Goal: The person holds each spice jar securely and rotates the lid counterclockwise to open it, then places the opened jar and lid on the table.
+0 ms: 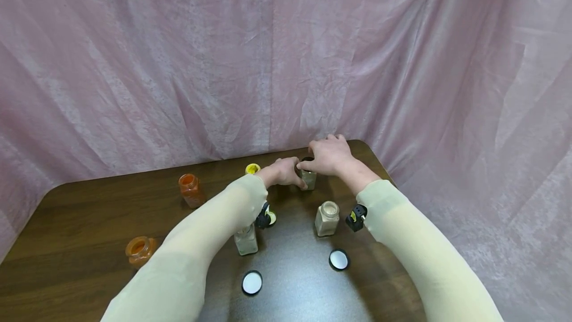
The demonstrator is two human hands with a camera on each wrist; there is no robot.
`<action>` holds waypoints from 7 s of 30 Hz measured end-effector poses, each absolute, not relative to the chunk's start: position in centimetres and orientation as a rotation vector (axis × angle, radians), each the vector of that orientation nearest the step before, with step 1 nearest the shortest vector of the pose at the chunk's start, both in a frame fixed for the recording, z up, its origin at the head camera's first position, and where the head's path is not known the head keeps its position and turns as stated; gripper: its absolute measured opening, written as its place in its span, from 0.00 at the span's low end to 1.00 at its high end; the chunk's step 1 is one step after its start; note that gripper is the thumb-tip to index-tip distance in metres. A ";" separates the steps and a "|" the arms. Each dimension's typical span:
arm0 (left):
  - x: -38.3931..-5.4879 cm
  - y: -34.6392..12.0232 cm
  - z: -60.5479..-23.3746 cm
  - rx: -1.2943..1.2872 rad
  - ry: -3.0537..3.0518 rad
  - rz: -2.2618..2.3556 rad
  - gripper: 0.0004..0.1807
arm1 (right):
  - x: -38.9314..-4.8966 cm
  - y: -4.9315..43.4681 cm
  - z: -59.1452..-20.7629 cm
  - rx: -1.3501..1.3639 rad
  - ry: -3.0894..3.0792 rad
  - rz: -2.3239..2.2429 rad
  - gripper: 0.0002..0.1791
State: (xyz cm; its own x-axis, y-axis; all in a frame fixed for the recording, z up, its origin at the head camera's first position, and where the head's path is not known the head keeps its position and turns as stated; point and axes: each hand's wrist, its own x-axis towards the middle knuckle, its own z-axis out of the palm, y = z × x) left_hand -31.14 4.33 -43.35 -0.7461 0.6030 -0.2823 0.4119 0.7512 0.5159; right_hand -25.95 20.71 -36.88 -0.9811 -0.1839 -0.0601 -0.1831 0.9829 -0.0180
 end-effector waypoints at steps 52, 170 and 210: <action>-30.9 4.0 -43.1 0.727 2.493 0.627 0.26 | -25.7 19.9 -36.5 -0.311 3.045 0.036 0.29; -30.5 2.0 -38.7 0.627 2.305 0.986 0.47 | -24.2 25.1 -34.3 -0.422 2.969 -1.038 0.20; -13.0 -15.5 -34.2 1.347 3.189 0.503 0.37 | -22.0 29.8 -48.5 -0.484 2.708 -1.206 0.23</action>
State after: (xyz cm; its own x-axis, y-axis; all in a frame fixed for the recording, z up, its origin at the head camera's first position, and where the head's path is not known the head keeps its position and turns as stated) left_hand -13.04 -15.54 -34.19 -0.6499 0.6297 0.4255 0.7300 0.6729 0.1192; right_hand -22.01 29.82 -48.52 -0.9389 -0.3443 0.0046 -0.2338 0.6275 -0.7427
